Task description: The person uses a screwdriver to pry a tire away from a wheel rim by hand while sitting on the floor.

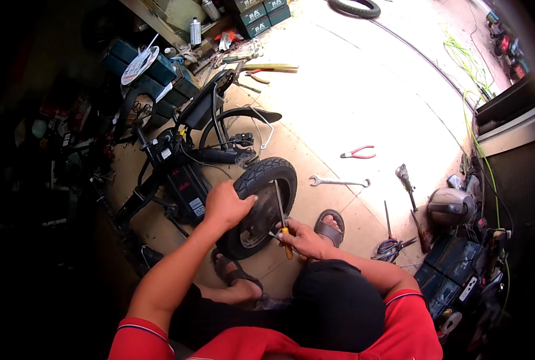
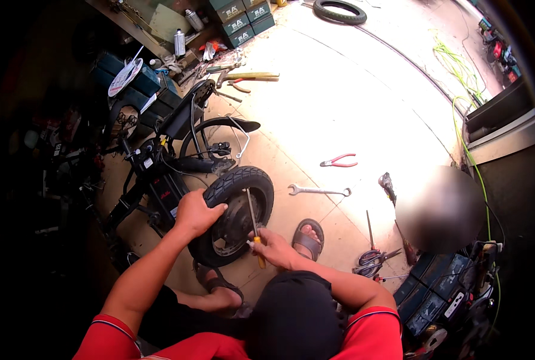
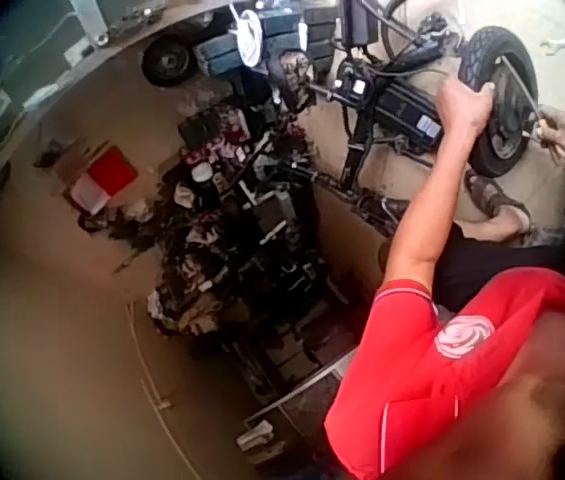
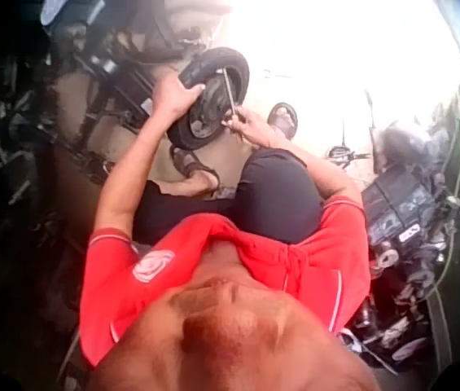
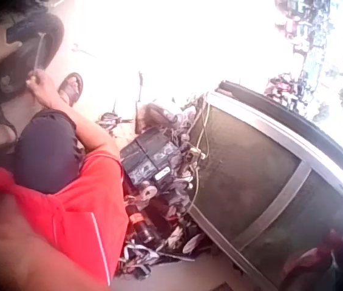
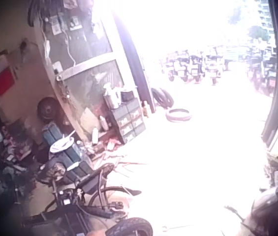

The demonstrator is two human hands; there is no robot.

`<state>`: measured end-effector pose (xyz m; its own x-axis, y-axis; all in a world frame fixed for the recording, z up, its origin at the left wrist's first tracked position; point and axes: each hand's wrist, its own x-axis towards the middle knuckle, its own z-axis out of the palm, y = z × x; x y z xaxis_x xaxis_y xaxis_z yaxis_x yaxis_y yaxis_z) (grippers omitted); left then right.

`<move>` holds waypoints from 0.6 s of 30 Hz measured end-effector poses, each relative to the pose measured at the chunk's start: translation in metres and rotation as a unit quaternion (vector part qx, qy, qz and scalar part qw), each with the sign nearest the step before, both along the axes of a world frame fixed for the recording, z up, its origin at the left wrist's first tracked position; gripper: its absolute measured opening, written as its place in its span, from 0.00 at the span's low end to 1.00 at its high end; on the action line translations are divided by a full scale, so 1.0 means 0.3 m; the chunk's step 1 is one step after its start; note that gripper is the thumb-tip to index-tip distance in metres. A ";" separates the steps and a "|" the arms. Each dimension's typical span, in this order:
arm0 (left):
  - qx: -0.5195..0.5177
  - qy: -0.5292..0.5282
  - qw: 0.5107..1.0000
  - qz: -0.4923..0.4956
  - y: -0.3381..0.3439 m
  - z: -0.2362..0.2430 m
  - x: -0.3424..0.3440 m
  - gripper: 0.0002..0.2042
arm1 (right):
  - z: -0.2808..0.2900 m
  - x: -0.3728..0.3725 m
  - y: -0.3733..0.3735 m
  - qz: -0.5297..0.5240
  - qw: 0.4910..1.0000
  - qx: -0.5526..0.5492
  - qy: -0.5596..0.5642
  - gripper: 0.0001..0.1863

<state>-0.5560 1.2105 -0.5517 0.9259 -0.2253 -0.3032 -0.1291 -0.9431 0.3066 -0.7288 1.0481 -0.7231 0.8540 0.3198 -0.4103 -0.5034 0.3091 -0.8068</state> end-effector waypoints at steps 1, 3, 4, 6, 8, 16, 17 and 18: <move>-0.004 0.007 1.000 0.004 0.017 -0.003 -0.003 0.23 | 0.161 0.019 -0.077 0.050 0.993 -0.012 0.106 0.19; -0.023 0.019 0.999 0.012 -0.011 0.045 -0.012 0.23 | 0.095 -0.043 -0.099 -0.013 0.998 -0.026 0.050 0.23; -0.014 0.012 1.000 0.011 -0.010 0.047 -0.016 0.23 | 0.076 -0.062 -0.112 -0.018 0.996 -0.086 0.024 0.25; -0.016 -0.002 1.000 0.023 0.039 0.028 -0.030 0.24 | 0.039 -0.069 -0.104 -0.086 0.917 -0.338 -0.195 0.27; -0.023 0.013 1.000 0.017 0.042 0.045 -0.048 0.24 | 0.028 -0.070 -0.126 -0.029 0.858 -0.469 -0.205 0.27; -0.086 0.031 0.996 -0.007 0.002 -0.026 -0.097 0.28 | 0.261 0.160 -0.596 0.217 0.794 -0.498 -0.274 0.24; -0.088 0.039 0.995 0.012 0.000 -0.017 -0.118 0.28 | 0.367 0.216 -0.636 0.277 0.759 -0.531 -0.256 0.23; -0.079 0.045 0.995 0.038 0.016 -0.019 -0.137 0.27 | 0.469 0.296 -0.631 0.339 0.723 -0.551 -0.244 0.22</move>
